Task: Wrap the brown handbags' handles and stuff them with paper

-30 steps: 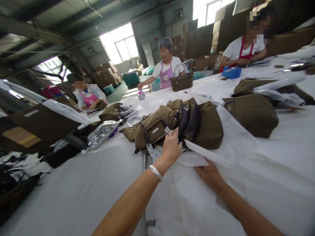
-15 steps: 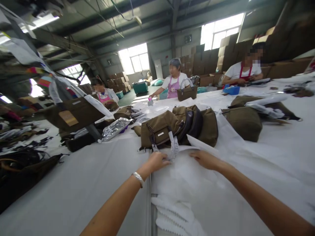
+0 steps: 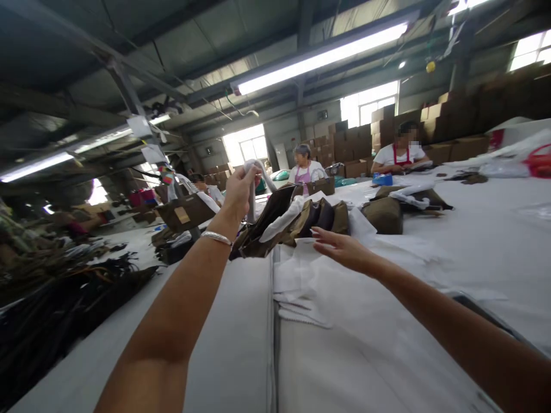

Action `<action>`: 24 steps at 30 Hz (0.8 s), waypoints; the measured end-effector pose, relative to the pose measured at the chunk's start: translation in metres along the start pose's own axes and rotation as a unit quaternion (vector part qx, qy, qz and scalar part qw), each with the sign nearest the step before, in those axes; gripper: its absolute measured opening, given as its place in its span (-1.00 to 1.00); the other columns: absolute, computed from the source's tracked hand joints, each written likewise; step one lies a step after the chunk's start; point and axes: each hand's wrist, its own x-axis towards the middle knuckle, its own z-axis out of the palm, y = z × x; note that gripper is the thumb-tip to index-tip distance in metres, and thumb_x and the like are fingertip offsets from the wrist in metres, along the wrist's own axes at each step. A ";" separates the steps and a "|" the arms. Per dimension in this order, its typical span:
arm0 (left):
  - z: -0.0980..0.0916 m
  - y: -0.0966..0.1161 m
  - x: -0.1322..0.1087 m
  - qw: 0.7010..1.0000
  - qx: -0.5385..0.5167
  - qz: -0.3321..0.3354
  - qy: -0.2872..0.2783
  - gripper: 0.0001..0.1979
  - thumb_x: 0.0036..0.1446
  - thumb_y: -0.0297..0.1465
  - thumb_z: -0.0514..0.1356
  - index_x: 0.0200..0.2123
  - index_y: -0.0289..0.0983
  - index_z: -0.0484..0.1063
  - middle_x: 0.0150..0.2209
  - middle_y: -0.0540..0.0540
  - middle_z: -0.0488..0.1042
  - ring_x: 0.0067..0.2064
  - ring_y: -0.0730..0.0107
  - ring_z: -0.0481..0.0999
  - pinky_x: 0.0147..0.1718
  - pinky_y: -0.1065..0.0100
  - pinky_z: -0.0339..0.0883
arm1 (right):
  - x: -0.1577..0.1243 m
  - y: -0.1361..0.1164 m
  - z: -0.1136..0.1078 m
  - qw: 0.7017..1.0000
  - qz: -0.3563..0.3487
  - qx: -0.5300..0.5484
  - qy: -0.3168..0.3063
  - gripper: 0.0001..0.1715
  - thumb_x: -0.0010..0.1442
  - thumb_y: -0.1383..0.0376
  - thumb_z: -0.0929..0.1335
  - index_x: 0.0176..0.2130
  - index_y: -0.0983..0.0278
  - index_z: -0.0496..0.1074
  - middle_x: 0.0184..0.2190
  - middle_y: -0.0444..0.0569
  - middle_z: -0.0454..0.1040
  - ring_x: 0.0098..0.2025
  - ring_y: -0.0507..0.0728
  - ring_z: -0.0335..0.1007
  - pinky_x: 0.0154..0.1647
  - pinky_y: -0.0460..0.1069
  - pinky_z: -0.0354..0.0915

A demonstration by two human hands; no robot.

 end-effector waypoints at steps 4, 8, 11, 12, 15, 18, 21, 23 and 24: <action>0.038 0.071 -0.073 0.996 -0.066 -0.050 -0.038 -0.90 0.15 -0.40 0.32 -0.31 -0.33 0.53 -0.37 -0.04 0.57 -0.41 0.57 0.48 -0.21 0.39 0.42 | -0.087 -0.062 0.030 0.972 -0.017 0.229 -0.059 0.16 0.25 -0.15 0.34 0.46 0.10 -0.40 0.45 0.11 -0.05 0.40 0.24 0.07 0.31 0.17 0.22; 0.067 0.102 -0.162 0.984 -0.104 -0.113 -0.089 -0.89 0.12 -0.43 0.34 -0.32 -0.39 0.58 -0.28 -0.18 0.63 -0.30 0.41 0.58 -0.18 0.30 0.42 | -0.171 -0.095 0.046 0.921 -0.011 0.386 -0.047 0.16 0.16 -0.10 0.44 0.45 -0.02 -0.24 0.48 -0.05 -0.15 0.47 0.22 -0.14 0.41 0.15 0.02; 0.075 0.118 -0.224 0.977 -0.137 -0.128 -0.102 -0.87 0.13 -0.46 0.31 -0.22 -0.35 0.59 -0.11 -0.19 0.63 -0.15 0.33 0.61 -0.14 0.31 0.42 | -0.216 -0.104 0.036 0.898 0.026 0.434 -0.062 -0.02 0.24 -0.23 0.27 0.44 0.00 -0.13 0.47 -0.09 -0.09 0.46 0.23 -0.11 0.40 0.14 0.03; 0.075 0.122 -0.243 0.976 -0.148 -0.125 -0.101 -0.85 0.14 -0.46 0.30 -0.19 -0.32 0.58 -0.06 -0.17 0.61 -0.11 0.34 0.61 -0.11 0.33 0.41 | -0.227 -0.107 0.030 0.899 0.041 0.428 -0.078 -0.03 0.26 -0.28 0.19 0.44 0.04 -0.12 0.46 -0.07 -0.08 0.45 0.23 -0.10 0.40 0.14 0.04; 0.073 0.133 -0.298 0.976 -0.173 -0.101 -0.090 -0.77 0.16 -0.41 0.32 -0.08 -0.23 0.56 0.03 -0.09 0.58 0.01 0.33 0.58 -0.01 0.34 0.40 | -0.251 -0.119 0.012 0.915 0.102 0.372 -0.121 -0.01 0.26 -0.24 0.24 0.45 0.11 -0.11 0.45 -0.03 -0.03 0.42 0.24 0.02 0.39 0.15 0.07; 0.066 0.139 -0.353 0.976 -0.180 -0.085 -0.084 -0.62 0.18 -0.33 0.32 0.08 -0.09 0.48 0.10 -0.03 0.54 0.10 0.26 0.54 0.09 0.26 0.40 | -0.264 -0.125 0.007 0.938 0.142 0.285 -0.140 -0.05 0.24 0.01 0.39 0.43 0.13 -0.03 0.34 0.00 0.25 0.28 0.24 0.30 0.30 0.15 0.25; 0.042 0.142 -0.408 0.980 -0.145 -0.089 -0.099 -0.51 0.21 -0.27 0.28 0.21 0.09 0.36 0.16 0.01 0.50 0.15 0.15 0.51 0.14 0.13 0.40 | -0.266 -0.117 0.013 0.987 0.094 0.089 -0.097 -0.36 0.23 0.11 0.36 0.25 0.22 0.37 0.09 -0.02 0.54 0.11 0.25 0.47 0.20 0.14 0.35; 0.012 0.144 -0.440 0.986 -0.071 -0.079 -0.126 -0.53 0.21 -0.22 0.24 0.20 0.13 0.39 0.13 0.00 0.52 0.17 0.03 0.48 0.18 0.01 0.35 | -0.264 -0.110 0.017 0.996 0.062 -0.003 -0.056 -0.55 0.20 0.18 0.33 0.03 0.23 0.56 -0.06 -0.04 0.62 0.00 0.27 0.52 0.15 0.15 0.36; -0.006 0.146 -0.452 0.984 -0.003 -0.080 -0.158 -0.58 0.19 -0.21 0.23 0.14 0.11 0.47 0.07 -0.03 0.56 0.16 -0.04 0.48 0.20 -0.04 0.32 | -0.263 -0.109 0.018 0.997 0.054 -0.023 -0.047 -0.60 0.18 0.22 0.33 -0.04 0.21 0.60 -0.10 -0.05 0.63 -0.03 0.27 0.53 0.13 0.15 0.36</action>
